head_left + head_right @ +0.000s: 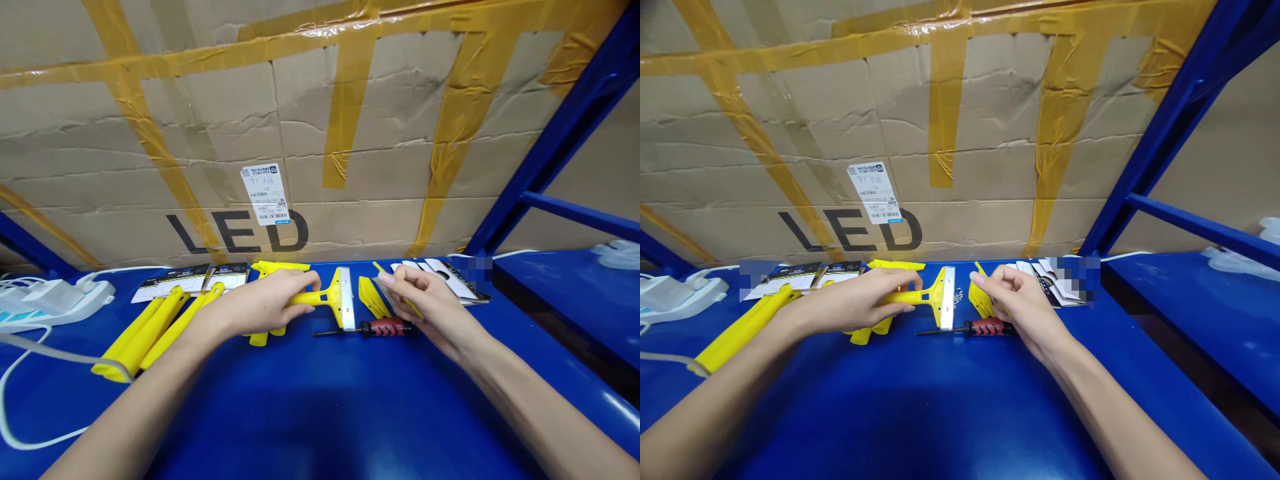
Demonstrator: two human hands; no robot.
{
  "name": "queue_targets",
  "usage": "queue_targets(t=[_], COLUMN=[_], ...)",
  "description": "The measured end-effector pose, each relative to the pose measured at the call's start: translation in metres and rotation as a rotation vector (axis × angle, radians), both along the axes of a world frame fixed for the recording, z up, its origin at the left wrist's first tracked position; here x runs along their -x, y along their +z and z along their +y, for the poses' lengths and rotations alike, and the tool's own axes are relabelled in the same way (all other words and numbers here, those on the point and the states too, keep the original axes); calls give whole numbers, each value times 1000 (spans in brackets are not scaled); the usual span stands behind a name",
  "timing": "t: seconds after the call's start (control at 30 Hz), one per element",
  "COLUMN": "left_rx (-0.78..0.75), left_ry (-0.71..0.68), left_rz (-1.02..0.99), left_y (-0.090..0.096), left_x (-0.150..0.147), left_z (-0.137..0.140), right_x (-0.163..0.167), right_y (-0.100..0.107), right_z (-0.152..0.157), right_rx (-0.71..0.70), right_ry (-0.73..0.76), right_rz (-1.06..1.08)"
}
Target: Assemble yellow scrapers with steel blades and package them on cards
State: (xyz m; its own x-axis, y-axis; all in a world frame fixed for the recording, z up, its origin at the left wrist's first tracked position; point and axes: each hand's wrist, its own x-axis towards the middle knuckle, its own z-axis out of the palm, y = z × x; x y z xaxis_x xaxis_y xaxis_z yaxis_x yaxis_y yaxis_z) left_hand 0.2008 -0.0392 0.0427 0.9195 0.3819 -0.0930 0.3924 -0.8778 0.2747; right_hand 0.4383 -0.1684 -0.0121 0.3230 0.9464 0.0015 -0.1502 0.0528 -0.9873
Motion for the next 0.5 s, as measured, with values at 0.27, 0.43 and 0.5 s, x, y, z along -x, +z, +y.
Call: queue_targets(t=[0.27, 0.43, 0.5], left_rx=[28, 40, 49], left_ry=[14, 22, 18], left_rz=[4, 14, 11], left_y=[2, 5, 6], left_x=[1, -1, -1], left_z=[-3, -7, -8], right_x=[-1, -2, -2], right_y=[2, 0, -1], right_z=[0, -1, -1], right_rx=[31, 117, 164], right_ry=[-23, 35, 86], right_rz=[5, 52, 22])
